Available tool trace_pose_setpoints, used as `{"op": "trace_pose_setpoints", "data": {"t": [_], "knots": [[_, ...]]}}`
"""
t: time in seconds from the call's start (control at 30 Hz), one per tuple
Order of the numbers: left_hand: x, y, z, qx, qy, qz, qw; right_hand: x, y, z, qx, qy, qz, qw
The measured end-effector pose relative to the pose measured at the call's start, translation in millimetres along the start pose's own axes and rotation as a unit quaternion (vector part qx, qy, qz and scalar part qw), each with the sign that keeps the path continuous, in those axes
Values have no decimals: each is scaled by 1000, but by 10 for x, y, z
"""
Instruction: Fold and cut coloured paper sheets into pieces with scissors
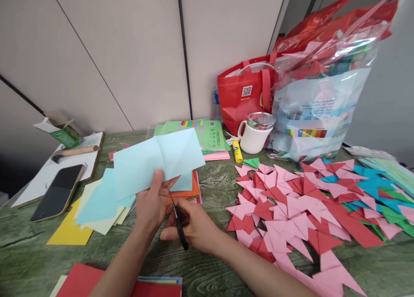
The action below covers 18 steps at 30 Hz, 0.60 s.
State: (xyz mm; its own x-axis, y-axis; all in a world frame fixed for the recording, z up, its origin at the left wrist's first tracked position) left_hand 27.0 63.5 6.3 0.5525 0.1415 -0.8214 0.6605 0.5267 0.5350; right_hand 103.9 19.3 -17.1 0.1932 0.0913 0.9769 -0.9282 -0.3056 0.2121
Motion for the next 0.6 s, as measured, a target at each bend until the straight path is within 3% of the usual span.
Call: {"op": "trace_pose_setpoints", "data": {"t": [0.2,0.6], "knots": [[105,-188,-34,-43,20,-109,993,124,-51,-28,-34,-44,-12,998],[166,-185,64,-52,16,-217,975,190,-152,-56,-56,-73,-4,996]]}}
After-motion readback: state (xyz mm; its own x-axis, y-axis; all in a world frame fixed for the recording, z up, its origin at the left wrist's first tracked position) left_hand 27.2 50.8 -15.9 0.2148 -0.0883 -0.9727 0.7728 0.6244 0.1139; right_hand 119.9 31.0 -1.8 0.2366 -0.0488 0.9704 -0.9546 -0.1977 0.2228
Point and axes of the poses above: each hand's wrist, its own z-axis away from the middle knuckle, its own y-axis out of the palm, x = y × z, the point moved 10 cm from there along -z, towards the middle knuckle, and after that the axes turned 14 degrees about -x, right-handed, at the moved point
